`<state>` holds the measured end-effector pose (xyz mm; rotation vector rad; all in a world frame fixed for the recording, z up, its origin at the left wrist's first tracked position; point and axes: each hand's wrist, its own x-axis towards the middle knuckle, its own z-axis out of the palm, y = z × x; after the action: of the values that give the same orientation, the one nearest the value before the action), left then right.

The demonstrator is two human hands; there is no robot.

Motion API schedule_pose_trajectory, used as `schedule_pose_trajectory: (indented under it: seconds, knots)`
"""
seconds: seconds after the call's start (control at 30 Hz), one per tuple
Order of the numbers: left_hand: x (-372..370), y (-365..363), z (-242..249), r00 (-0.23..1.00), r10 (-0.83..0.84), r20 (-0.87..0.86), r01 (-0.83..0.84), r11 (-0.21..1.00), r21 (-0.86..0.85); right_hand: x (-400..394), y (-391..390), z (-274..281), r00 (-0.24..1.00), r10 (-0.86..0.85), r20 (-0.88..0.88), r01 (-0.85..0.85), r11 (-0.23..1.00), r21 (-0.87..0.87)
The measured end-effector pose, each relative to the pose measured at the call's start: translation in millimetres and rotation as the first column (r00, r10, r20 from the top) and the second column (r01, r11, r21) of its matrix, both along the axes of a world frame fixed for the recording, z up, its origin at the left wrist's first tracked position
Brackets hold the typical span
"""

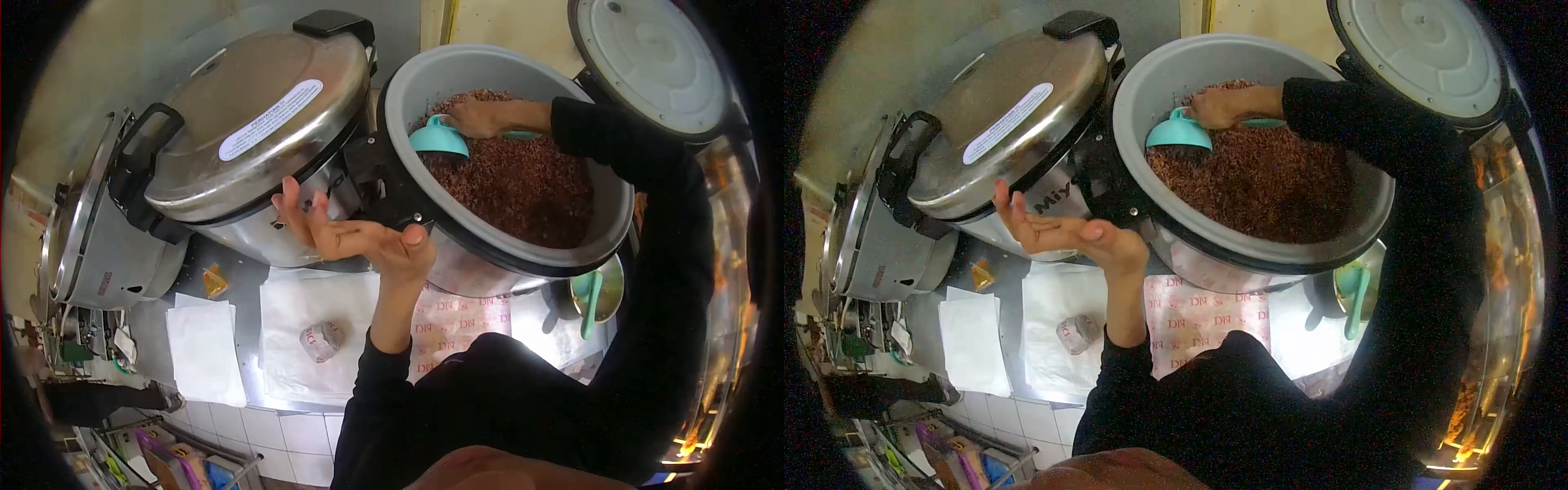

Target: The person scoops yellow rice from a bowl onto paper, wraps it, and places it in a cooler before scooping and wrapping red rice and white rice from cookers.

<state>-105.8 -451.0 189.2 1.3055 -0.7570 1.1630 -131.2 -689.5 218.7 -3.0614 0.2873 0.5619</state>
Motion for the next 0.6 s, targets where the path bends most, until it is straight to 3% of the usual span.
schedule_pose_trajectory:
  seconds: [0.1,0.2,0.23,0.37,0.47,0.6]
  knots:
    - [1,0,1,1.000,0.015,-0.006,-0.015,1.000,0.001,-7,21,11,0.924,-0.312,-0.221,0.355,0.914,0.195]
    - [0,0,3,0.999,0.031,-0.017,-0.030,0.999,0.018,-25,29,8,0.916,-0.338,-0.218,0.394,0.861,0.322]
    - [0,1,3,0.999,0.029,-0.021,-0.028,0.999,0.021,-31,34,12,0.871,-0.365,-0.329,0.472,0.808,0.354]
    - [-6,1,6,0.998,-0.004,-0.063,0.005,1.000,0.019,-61,42,14,0.794,-0.349,-0.498,0.586,0.658,0.473]
    - [-10,0,7,0.993,-0.037,-0.109,0.038,0.999,0.009,-87,35,21,0.613,-0.139,-0.778,0.743,0.436,0.508]
    - [-18,2,15,0.981,-0.082,-0.173,0.080,0.997,-0.020,-120,17,29,0.538,-0.119,-0.834,0.834,0.220,0.506]
